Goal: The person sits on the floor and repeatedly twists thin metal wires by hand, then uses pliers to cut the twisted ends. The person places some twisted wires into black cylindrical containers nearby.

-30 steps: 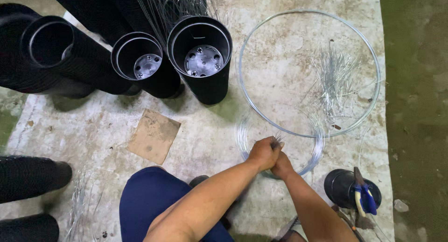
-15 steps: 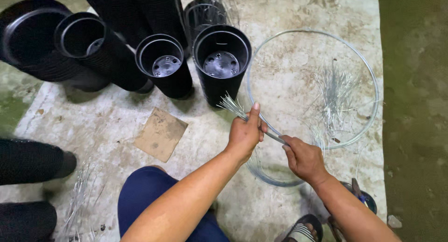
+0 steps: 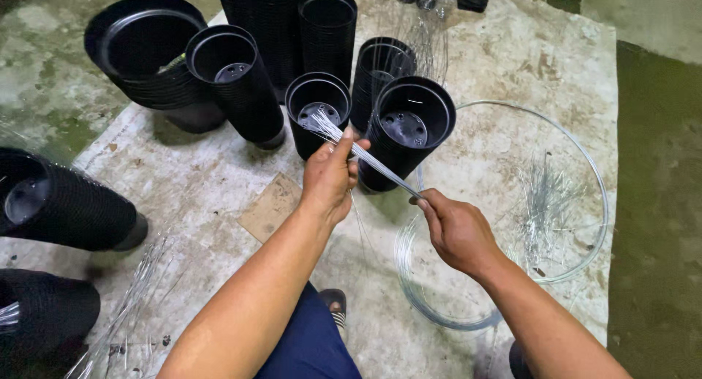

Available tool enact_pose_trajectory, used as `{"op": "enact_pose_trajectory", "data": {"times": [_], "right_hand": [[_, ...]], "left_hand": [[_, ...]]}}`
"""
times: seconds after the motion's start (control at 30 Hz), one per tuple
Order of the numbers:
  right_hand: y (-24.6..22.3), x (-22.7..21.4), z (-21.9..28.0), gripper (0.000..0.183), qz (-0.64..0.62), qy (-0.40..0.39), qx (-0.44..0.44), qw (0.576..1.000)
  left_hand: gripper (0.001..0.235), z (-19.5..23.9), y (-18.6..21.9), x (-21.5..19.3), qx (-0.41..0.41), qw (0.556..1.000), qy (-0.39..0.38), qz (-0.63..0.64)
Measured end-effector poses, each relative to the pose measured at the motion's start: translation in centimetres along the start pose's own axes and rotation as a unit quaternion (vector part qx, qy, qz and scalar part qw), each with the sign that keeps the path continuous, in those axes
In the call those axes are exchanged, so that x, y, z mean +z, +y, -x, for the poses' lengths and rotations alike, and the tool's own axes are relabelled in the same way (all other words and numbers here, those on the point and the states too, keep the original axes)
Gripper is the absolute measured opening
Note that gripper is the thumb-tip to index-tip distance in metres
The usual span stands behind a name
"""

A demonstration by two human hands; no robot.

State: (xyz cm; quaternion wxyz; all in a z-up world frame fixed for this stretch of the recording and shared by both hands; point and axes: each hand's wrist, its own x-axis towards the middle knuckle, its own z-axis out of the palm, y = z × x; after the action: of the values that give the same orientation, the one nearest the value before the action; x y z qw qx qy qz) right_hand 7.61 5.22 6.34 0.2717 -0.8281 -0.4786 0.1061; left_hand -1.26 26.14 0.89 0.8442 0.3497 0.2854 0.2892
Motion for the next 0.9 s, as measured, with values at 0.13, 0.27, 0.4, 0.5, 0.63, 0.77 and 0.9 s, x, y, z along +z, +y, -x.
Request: {"op": "enact_pose_trajectory", "data": {"times": [0.13, 0.27, 0.4, 0.5, 0.63, 0.77, 0.9], "right_hand": [[-1.1, 2.4, -2.0, 0.023, -0.100, -0.048, 0.062, 0.992], [-2.5, 4.1, -3.4, 0.038, -0.105, 0.035, -0.026, 0.994], [-3.4, 3.1, -6.9, 0.037, 0.005, 0.070, -0.070, 0.995], [-3.5, 1.3, -9.7, 0.037, 0.102, -0.010, 0.015, 0.995], [-4.3, 0.6, -12.2, 0.036, 0.128, -0.038, -0.009, 0.991], [-4.2, 0.1, -13.5, 0.034, 0.086, -0.045, -0.020, 0.995], [-4.2, -0.2, -14.2, 0.035, 0.133, -0.033, 0.001, 0.991]], "left_hand": [[0.022, -3.2, 1.4, -2.1, 0.002, 0.998, 0.015, 0.053], [0.023, -6.8, 2.4, -3.4, 0.051, 0.996, 0.042, -0.063], [0.043, -9.6, 3.3, -5.2, -0.015, 0.989, 0.102, -0.102], [0.055, -11.2, 3.3, -7.9, -0.040, 0.969, 0.188, -0.155], [0.064, -13.0, 2.1, -11.9, 0.101, 0.908, 0.250, -0.321], [0.040, -13.7, 1.6, -14.2, 0.093, 0.826, 0.290, -0.474], [0.036, -13.5, 1.8, -13.6, 0.081, 0.822, 0.326, -0.460]]}}
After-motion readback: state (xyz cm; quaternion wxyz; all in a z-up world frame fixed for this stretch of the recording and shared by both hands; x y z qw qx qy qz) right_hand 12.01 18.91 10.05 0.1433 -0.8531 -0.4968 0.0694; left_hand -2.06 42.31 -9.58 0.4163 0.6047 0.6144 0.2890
